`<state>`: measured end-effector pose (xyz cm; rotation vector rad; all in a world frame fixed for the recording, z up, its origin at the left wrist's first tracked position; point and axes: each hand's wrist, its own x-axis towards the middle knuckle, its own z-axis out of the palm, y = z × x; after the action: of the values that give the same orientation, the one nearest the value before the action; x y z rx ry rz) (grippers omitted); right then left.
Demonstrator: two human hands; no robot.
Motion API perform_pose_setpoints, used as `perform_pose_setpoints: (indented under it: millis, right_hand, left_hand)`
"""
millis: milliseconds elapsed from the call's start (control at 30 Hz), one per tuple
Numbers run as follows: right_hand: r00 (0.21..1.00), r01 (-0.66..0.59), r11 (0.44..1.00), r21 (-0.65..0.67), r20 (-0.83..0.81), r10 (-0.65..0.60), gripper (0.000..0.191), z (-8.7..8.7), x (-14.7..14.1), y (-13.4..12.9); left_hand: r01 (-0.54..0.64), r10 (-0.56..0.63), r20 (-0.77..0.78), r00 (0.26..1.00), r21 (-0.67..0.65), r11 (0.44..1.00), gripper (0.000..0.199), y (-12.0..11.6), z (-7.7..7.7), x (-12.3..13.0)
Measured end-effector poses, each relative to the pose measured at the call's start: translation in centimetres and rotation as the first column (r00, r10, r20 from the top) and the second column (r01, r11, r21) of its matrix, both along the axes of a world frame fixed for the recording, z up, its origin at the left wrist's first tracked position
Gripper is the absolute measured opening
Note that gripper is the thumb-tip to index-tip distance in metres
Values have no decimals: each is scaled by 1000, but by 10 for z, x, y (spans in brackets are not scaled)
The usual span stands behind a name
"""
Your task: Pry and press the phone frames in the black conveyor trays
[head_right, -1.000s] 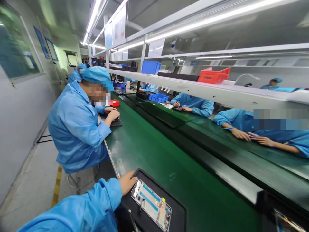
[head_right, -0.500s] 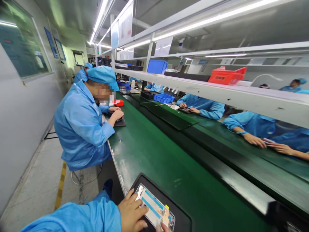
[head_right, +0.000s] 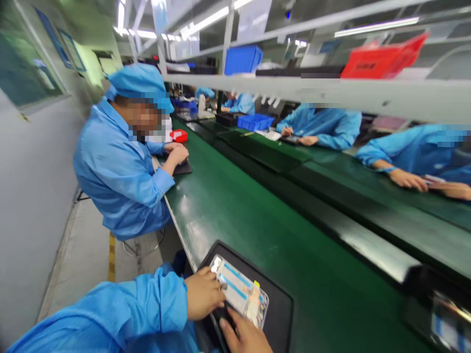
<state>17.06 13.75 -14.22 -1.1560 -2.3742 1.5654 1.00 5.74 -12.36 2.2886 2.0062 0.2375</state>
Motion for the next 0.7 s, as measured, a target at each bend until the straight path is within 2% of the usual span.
perform_pose_setpoints:
  millis: [33,100,200,367,533,700]
  right_hand:
    - [998,-68,995,71,7,68,36,8,2,-5]
    - [992,-126,982,140,27,124,37,26,5,-14]
    - [995,-102,981,168,12,102,36,42,5,-19]
    - [998,14,974,226,50,-26,29,44,9,-22]
    - [1000,-3,959,282,16,-2,25,47,14,-22]
    - [997,52,955,291,44,-68,28,51,13,-21]
  left_hand:
    - [16,-16,4,1000,27,999,25,0,4,4]
    - [5,-5,10,1000,49,999,24,-1,11,12]
    - [-22,21,6,1000,29,999,25,-3,13,19]
    - [-16,18,-22,1000,90,996,28,-7,6,20]
    - [-18,21,-20,1000,124,992,28,-9,6,18]
    - [-15,11,32,999,110,994,35,-1,11,11]
